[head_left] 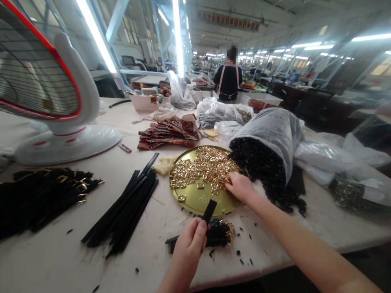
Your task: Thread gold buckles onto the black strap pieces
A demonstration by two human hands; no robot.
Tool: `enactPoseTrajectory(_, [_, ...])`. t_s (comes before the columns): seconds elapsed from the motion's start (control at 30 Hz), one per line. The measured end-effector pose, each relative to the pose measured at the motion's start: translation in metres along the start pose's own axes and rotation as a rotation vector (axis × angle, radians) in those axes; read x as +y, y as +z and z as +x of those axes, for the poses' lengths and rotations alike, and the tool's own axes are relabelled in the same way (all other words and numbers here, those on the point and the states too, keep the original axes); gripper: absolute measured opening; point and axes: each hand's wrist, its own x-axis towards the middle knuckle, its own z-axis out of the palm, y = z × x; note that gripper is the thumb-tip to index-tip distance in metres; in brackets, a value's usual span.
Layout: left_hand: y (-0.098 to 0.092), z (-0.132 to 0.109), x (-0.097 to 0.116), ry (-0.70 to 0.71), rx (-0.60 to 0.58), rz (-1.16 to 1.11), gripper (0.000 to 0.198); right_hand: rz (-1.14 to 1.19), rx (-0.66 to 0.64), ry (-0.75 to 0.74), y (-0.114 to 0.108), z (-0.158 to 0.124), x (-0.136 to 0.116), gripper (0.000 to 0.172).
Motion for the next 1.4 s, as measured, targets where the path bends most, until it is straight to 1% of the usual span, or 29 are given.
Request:
enactPoseTrajectory(0.13, [-0.001, -0.006, 0.003, 0.006, -0.009, -0.009, 0.036, 0.005, -0.03, -0.003, 0.001, -0.002, 0.001, 0.011])
enactPoseTrajectory(0.27, [0.0, -0.014, 0.003, 0.069, -0.031, 0.005, 0.033, 0.074, 0.003, 0.031, -0.007, -0.008, 0.005, 0.014])
enactPoseTrajectory(0.4, [-0.002, -0.021, 0.0, 0.131, -0.046, 0.017, 0.033, 0.222, 0.06, 0.084, -0.017, -0.016, 0.004, 0.015])
enactPoseTrajectory(0.5, [-0.006, -0.027, -0.002, 0.159, -0.048, 0.026, 0.032, 0.396, 0.06, 0.117, -0.027, -0.028, -0.003, 0.022])
enactPoseTrajectory(0.6, [-0.006, -0.033, 0.0, 0.144, -0.066, 0.029, 0.031, 0.609, -0.023, 0.123, -0.036, -0.05, -0.017, 0.029])
enactPoseTrajectory(0.7, [-0.002, -0.039, 0.005, 0.12, -0.077, -0.008, 0.031, 0.778, -0.129, 0.112, -0.041, -0.079, -0.037, 0.031])
enactPoseTrajectory(0.8, [0.003, -0.043, 0.01, 0.147, -0.078, -0.069, 0.031, 1.031, -0.254, 0.143, -0.041, -0.107, -0.058, 0.031])
enactPoseTrajectory(0.9, [0.005, -0.046, 0.015, 0.175, -0.055, -0.101, 0.029, 1.248, -0.363, 0.199, -0.039, -0.128, -0.076, 0.031])
enactPoseTrajectory(1.0, [0.003, -0.048, 0.018, 0.18, -0.026, -0.066, 0.029, 1.243, -0.38, 0.177, -0.037, -0.14, -0.09, 0.029])
enactPoseTrajectory(1.13, [0.004, -0.049, 0.018, 0.15, 0.01, -0.01, 0.026, 1.187, -0.364, 0.12, -0.038, -0.148, -0.101, 0.03])
enactPoseTrajectory(1.2, [0.005, -0.049, 0.018, 0.122, -0.008, -0.055, 0.026, 1.211, -0.367, 0.112, -0.038, -0.15, -0.102, 0.032])
enactPoseTrajectory(1.3, [0.006, -0.048, 0.019, 0.09, -0.057, -0.155, 0.027, 1.251, -0.408, 0.101, -0.034, -0.153, -0.101, 0.033])
enactPoseTrajectory(1.37, [0.007, -0.047, 0.019, 0.086, -0.077, -0.199, 0.028, 1.277, -0.393, 0.107, -0.031, -0.154, -0.099, 0.031])
enactPoseTrajectory(1.4, [0.007, -0.046, 0.018, 0.084, -0.078, -0.211, 0.028, 1.293, -0.362, 0.126, -0.029, -0.154, -0.098, 0.028])
